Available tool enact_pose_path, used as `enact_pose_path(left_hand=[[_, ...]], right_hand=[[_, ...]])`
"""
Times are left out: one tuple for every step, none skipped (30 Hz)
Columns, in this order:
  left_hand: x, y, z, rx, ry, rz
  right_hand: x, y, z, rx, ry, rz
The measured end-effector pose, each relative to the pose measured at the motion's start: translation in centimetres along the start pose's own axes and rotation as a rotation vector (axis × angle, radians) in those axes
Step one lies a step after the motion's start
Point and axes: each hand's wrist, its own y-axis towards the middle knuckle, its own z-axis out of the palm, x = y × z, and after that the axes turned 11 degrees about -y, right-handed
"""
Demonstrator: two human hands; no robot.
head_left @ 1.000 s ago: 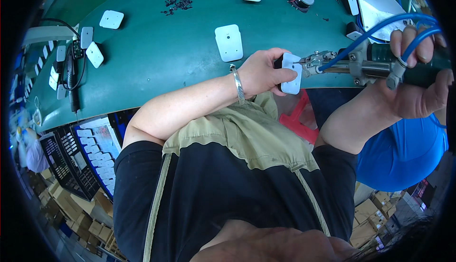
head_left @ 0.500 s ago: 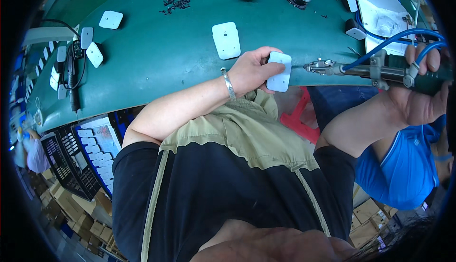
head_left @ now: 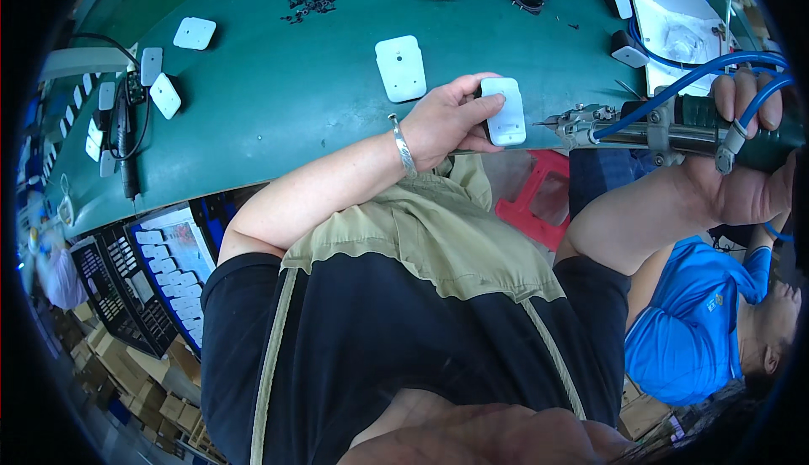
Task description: The person assembles small white electronic components using a pneumatic screwdriver to drive screws into them.
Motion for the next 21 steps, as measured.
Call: enact_pose_path(left_hand=[[-0.1, -0.1, 0.0, 0.001, -0.001, 0.001], [-0.3, -0.1, 0.0, 0.006, -0.002, 0.003], [-0.4, -0.1, 0.1, 0.011, -0.003, 0.006], [-0.4, -0.1, 0.1, 0.011, -0.003, 0.006], [-0.3, -0.1, 0.1, 0.017, -0.004, 0.010], [-0.3, -0.1, 0.1, 0.023, -0.005, 0.015], [-0.4, -0.1, 0.1, 0.024, -0.006, 0.015], [-0.4, -0.2, 0.0, 0.025, -0.014, 0.017], [-0.4, -0.2, 0.0, 0.027, -0.022, 0.020], [-0.5, -0.3, 0.0, 0.026, -0.024, 0.021], [-0.6, -0.3, 0.1, 0.034, -0.017, 0.020], [-0.6, -0.3, 0.2, 0.042, -0.010, 0.019], [-0.6, -0.3, 0.2, 0.041, -0.009, 0.018], [-0.6, -0.4, 0.3, 0.043, -0.018, 0.018], [-0.6, -0.5, 0.3, 0.044, -0.026, 0.018], [-0.6, -0.6, 0.3, 0.044, -0.027, 0.018], [-0.6, -0.6, 0.3, 0.052, -0.034, 0.019], [-0.6, -0.7, 0.3, 0.061, -0.040, 0.020], [-0.6, -0.7, 0.3, 0.061, -0.040, 0.020], [-0.5, -0.8, 0.4, 0.068, -0.062, 0.029], [-0.4, -0.8, 0.4, 0.075, -0.084, 0.037]], right_hand=[[0.1, 0.2, -0.4, 0.002, 0.010, 0.008], [-0.3, 0.1, 0.2, 0.003, 0.019, 0.015], [-0.3, 0.1, 0.2, 0.003, 0.029, 0.022], [-0.5, 0.1, 0.4, 0.004, 0.039, 0.029], [-0.1, 0.2, 0.2, 0.006, 0.049, 0.037], [-0.3, 0.1, 0.2, 0.007, 0.060, 0.044], [-0.3, 0.1, 0.3, 0.009, 0.070, 0.052], [-0.1, 0.1, 0.1, 0.011, 0.081, 0.061], [0.0, 0.1, 0.0, 0.013, 0.091, 0.069], [-0.1, 0.0, 0.1, 0.016, 0.102, 0.078], [0.0, 0.0, 0.0, 0.015, 0.114, 0.085], [-0.4, -0.1, 0.4, 0.015, 0.125, 0.093], [-0.3, -0.2, 0.2, 0.015, 0.136, 0.100], [-0.3, -0.3, 0.4, 0.016, 0.147, 0.108], [-0.2, -0.3, 0.2, 0.018, 0.158, 0.116], [-0.2, -0.3, 0.3, 0.019, 0.168, 0.125], [-0.1, -0.2, 0.1, 0.020, 0.179, 0.132], [-0.2, -0.1, 0.1, 0.022, 0.189, 0.139], [-0.2, -0.1, 0.1, 0.023, 0.200, 0.147], [0.2, -0.8, 0.7, 0.023, 0.210, 0.155], [0.0, -0.9, 1.2, 0.024, 0.220, 0.163]])
